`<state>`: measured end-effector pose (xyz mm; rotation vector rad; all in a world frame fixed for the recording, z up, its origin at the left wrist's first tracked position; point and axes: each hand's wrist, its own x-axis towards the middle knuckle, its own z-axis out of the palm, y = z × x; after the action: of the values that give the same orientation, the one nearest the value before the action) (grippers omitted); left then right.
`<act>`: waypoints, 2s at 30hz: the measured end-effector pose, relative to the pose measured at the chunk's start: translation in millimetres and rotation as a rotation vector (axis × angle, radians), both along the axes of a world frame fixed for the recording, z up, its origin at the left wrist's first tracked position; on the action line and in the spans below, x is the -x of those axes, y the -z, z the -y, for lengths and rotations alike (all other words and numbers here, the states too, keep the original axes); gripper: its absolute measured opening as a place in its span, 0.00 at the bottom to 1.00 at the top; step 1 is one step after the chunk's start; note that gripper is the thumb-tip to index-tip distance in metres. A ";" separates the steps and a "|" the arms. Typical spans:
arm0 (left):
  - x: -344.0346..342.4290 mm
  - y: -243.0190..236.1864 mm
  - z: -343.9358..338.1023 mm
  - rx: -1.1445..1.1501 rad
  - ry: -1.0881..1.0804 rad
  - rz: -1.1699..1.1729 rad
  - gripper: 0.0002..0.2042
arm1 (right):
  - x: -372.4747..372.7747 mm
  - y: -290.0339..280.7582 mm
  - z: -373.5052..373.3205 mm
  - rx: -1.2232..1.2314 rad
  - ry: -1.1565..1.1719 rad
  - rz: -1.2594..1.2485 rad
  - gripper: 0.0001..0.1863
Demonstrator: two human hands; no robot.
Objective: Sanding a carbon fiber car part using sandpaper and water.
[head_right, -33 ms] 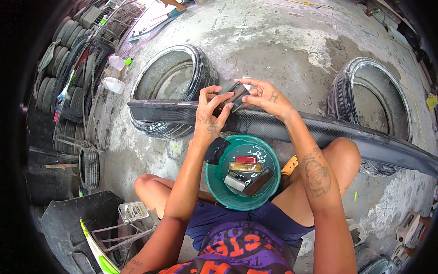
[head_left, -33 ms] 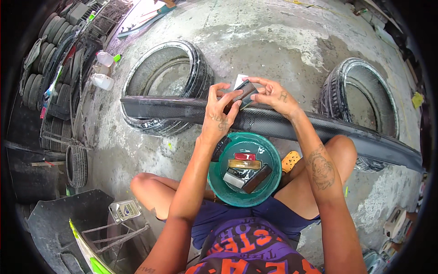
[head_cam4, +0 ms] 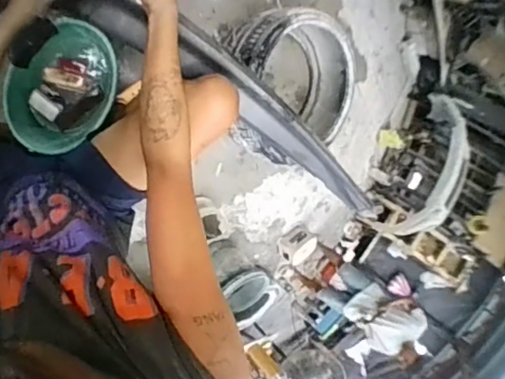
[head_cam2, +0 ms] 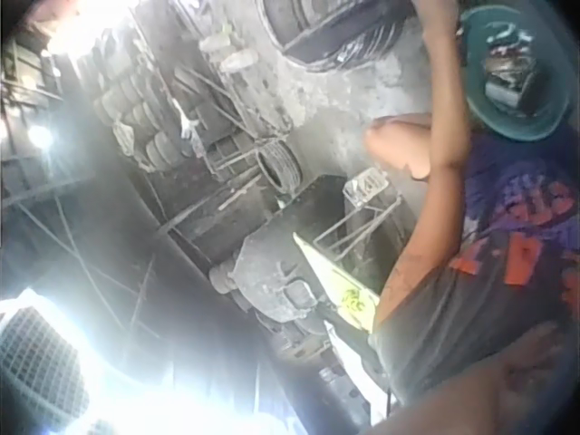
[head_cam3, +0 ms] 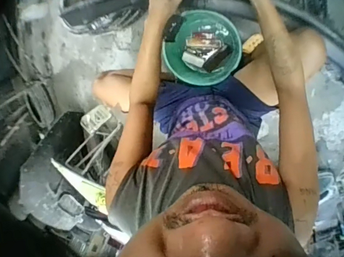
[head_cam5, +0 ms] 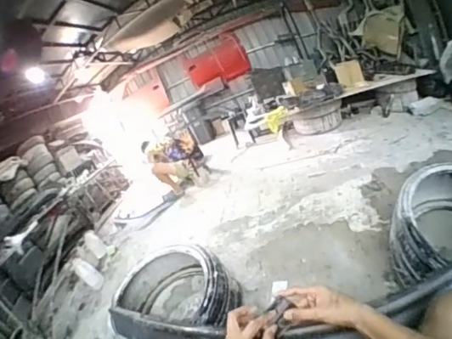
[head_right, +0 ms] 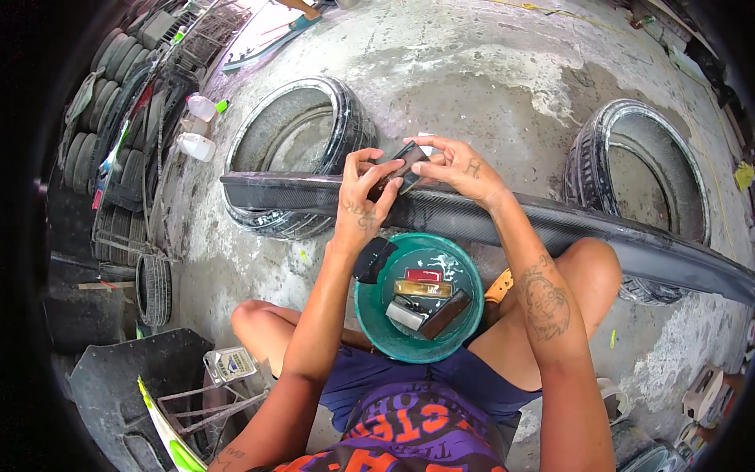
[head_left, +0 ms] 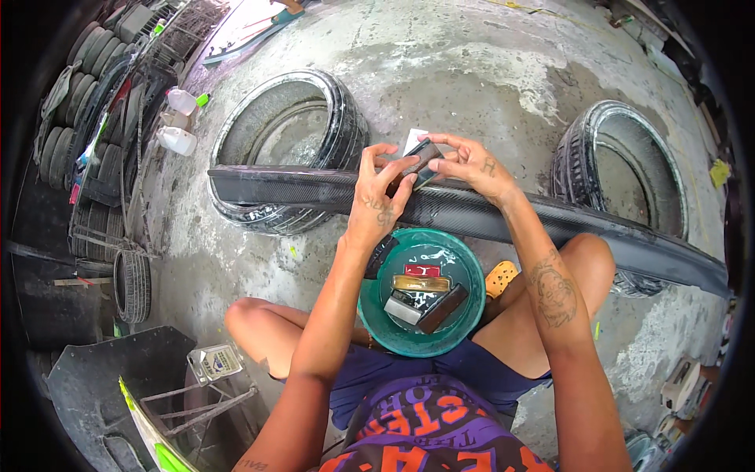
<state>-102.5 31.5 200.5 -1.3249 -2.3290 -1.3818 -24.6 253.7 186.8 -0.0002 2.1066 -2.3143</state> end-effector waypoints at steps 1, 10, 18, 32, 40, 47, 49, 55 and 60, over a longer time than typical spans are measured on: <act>-2.1 -1.9 -1.0 0.005 0.014 -0.005 0.17 | -0.4 0.2 0.5 0.054 0.054 0.020 0.27; -18.7 -5.3 -21.9 0.103 -0.022 -0.221 0.34 | 0.4 5.2 -1.3 0.011 0.149 0.032 0.16; -18.8 6.3 -16.0 0.041 0.017 -0.216 0.32 | -2.0 -2.8 -1.0 0.061 0.115 0.075 0.15; -20.5 -5.3 -15.3 0.036 -0.074 -0.228 0.25 | 4.6 9.8 -12.0 0.106 0.029 0.109 0.17; -119.1 39.5 75.6 0.205 0.061 0.245 0.18 | 4.9 -4.6 4.6 -0.244 0.030 0.116 0.33; -141.5 220.3 67.5 0.775 0.049 0.317 0.16 | 7.9 -1.3 20.6 -0.718 -0.193 0.116 0.58; -139.6 234.4 60.9 1.047 0.109 0.408 0.13 | 8.5 2.5 22.7 -0.906 -0.260 0.089 0.54; -137.5 132.5 85.9 0.446 0.044 0.503 0.15 | 11.6 16.7 19.9 -0.927 -0.229 0.086 0.51; -85.5 35.0 90.9 0.109 -0.054 0.399 0.15 | 16.6 20.4 17.4 -1.020 -0.223 0.127 0.44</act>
<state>-17.1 -59.3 165.6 -1.0808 -2.7024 -1.6513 -41.2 236.3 166.4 -0.0689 2.7446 -0.9067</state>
